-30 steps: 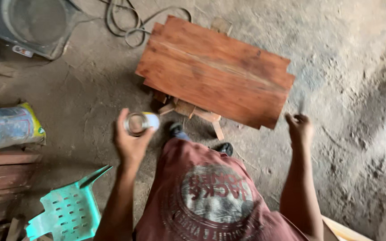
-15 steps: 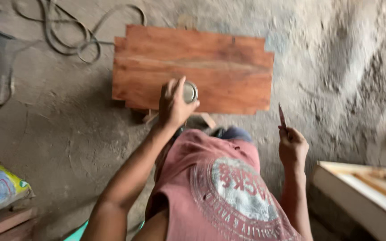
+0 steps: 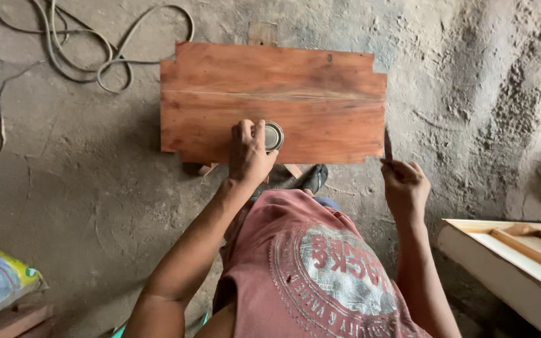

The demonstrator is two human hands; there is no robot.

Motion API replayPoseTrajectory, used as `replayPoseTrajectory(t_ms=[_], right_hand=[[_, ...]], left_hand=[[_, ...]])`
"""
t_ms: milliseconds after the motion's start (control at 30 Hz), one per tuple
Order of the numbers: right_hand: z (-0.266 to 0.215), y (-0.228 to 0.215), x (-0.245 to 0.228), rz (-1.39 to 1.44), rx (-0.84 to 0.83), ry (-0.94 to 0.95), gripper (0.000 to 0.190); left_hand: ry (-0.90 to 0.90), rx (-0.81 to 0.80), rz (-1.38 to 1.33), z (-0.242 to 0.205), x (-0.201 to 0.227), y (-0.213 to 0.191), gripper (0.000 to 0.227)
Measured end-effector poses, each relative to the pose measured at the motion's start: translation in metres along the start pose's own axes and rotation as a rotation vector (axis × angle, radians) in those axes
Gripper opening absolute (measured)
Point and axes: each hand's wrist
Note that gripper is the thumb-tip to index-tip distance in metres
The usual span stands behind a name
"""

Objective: The person applies a liquid substance to a wooden board by hand using a small piece of material, repeatedly dipping the material into a small open can and wiping it across the wood surface.

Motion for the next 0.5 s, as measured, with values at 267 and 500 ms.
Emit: replayPoseTrajectory(t_ms=[267, 500], right_hand=[[0.038, 0.084, -0.063, 0.845, -0.241, 0.190, 0.017], [0.031, 0.141, -0.083, 0.969, -0.212, 0.223, 0.016]], left_hand=[[0.039, -0.030, 0.050, 0.010, 0.004, -0.002, 0.067], [0.029, -0.019, 0.039, 0.009, -0.001, 0.002, 0.058]])
Point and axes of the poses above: each hand's wrist, its own z-axis towards the middle knuckle, its own y-axis out of the palm, x = y × z, and after that the axes turned 6 degrees about x, right-handed
